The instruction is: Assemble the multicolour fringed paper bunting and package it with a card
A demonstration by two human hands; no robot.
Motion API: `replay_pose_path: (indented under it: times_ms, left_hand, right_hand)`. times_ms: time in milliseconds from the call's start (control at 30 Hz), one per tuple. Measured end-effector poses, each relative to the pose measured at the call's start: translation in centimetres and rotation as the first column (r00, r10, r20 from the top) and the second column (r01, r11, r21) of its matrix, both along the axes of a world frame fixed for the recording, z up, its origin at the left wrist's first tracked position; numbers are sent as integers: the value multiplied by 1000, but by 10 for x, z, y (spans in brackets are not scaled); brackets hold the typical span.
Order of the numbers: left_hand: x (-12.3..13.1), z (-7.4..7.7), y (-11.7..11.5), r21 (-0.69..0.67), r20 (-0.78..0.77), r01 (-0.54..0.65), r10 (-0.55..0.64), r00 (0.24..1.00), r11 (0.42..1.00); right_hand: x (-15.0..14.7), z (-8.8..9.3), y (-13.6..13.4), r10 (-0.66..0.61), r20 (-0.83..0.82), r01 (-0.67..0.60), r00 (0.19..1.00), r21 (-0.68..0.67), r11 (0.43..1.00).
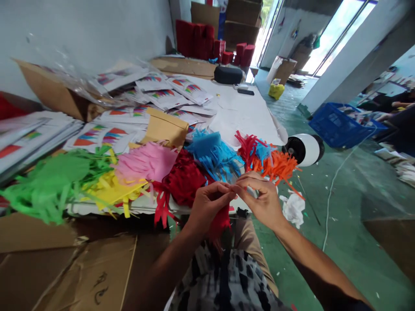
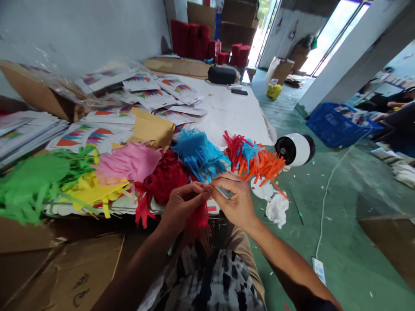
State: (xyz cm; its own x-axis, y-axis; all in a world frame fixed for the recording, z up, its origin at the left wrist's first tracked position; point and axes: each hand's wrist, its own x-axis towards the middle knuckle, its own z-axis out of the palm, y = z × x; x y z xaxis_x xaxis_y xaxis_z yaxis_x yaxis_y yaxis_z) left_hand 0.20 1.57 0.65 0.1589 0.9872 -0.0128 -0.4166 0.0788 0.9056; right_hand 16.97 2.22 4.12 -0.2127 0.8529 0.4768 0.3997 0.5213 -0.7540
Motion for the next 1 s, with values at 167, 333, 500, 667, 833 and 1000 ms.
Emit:
replay_pose_path:
  times_ms: [167,333,500,667,833,1000]
  left_hand:
    - [-4,-21,17,-124,-43,-134,130,991,983]
    - [2,-34,26,-173,-114,-104,85,990,979]
    - [13,-39,26,-318,-10,-16,14,1000,948]
    - [9,-35,28,-366,18,9,-2,1000,930]
    - [7,-30,25,-314,44,-9,24,999,949]
    - [8,-22,10,-256,76,-59,81,994,965]
  right_hand:
    - [1,-8,61,85,86,-80,993,-59,995]
    - [8,-14,188,-234,495,205,837,112,972]
    - [0,-33,270,-157,793,303,588,-36,952]
    - [0,-40,277,-181,786,313,591,-16,950]
    - [10,-38,267,-200,704,278,681,3,960]
    - [18,-32,258,-248,575,229,780,106,968]
